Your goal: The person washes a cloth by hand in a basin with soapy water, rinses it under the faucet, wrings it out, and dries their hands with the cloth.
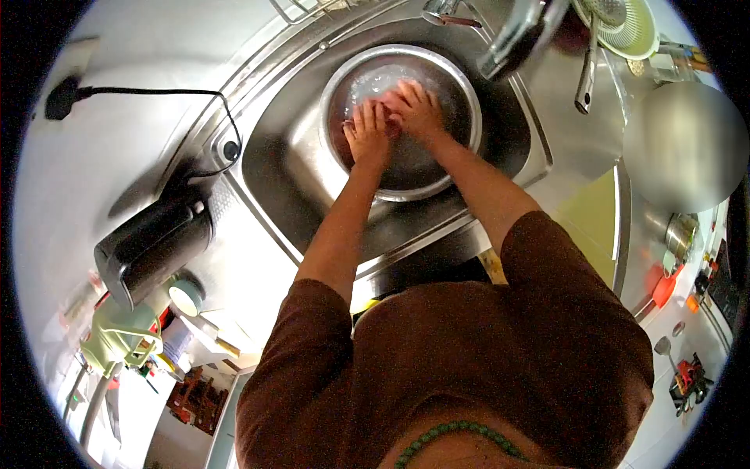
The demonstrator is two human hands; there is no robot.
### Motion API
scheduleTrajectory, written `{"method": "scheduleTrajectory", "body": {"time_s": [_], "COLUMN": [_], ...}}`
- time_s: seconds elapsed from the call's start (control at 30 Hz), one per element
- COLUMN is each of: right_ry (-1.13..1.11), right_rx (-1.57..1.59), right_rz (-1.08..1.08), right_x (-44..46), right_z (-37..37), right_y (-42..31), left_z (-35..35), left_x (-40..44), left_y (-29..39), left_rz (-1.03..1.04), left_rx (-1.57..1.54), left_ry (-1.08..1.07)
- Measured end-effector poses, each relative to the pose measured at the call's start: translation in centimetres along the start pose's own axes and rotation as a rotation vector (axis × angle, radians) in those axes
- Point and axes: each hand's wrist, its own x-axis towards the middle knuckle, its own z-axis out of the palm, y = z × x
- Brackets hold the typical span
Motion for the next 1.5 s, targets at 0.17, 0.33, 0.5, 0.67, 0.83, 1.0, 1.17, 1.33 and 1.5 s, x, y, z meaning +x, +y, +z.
{"method": "scheduleTrajectory", "body": {"time_s": [0.17, 0.33, 0.5, 0.67, 0.83, 1.0, 1.17, 1.33, 1.5], "right_ry": [-0.068, -0.414, -0.289, -0.345, -0.774, -0.255, -0.087, 0.022, 0.194], "right_rx": [-0.106, -0.017, 0.030, 0.458, 1.508, 1.095, 1.205, 1.106, 0.927], "right_rz": [-0.012, 0.134, 0.220, 0.334, 0.481, 0.614, 0.468, 0.436, 0.149], "right_x": [-1.3, 0.1, 0.5, -1.4, -0.5, -0.9, -1.2, 0.4, 0.5], "right_z": [2.9, 2.1, -1.8, -0.9, -7.5, -7.4, -13.5, -18.1, -19.1], "right_y": [0.5, 0.2, 0.3, -0.6, -6.1, -4.1, -6.9, -10.6, -13.3], "left_z": [2.6, 3.9, 2.6, 6.1, 1.1, -6.0, -12.3, -19.4, -15.7], "left_x": [1.7, 2.9, 2.9, 0.5, -1.1, -2.9, -4.4, -5.5, -3.5], "left_y": [1.5, 0.7, -1.4, -4.7, -4.2, -1.8, -0.1, 1.2, 1.1], "left_rz": [-0.071, 0.047, 0.153, -0.089, -0.686, -0.627, -0.477, -1.114, -0.664], "left_rx": [-0.152, -0.274, -0.258, -1.248, -2.216, -2.116, -2.271, -2.233, -2.493], "left_ry": [-0.294, -0.105, -0.185, -0.176, -0.504, -0.433, -0.327, -0.640, -0.498]}}
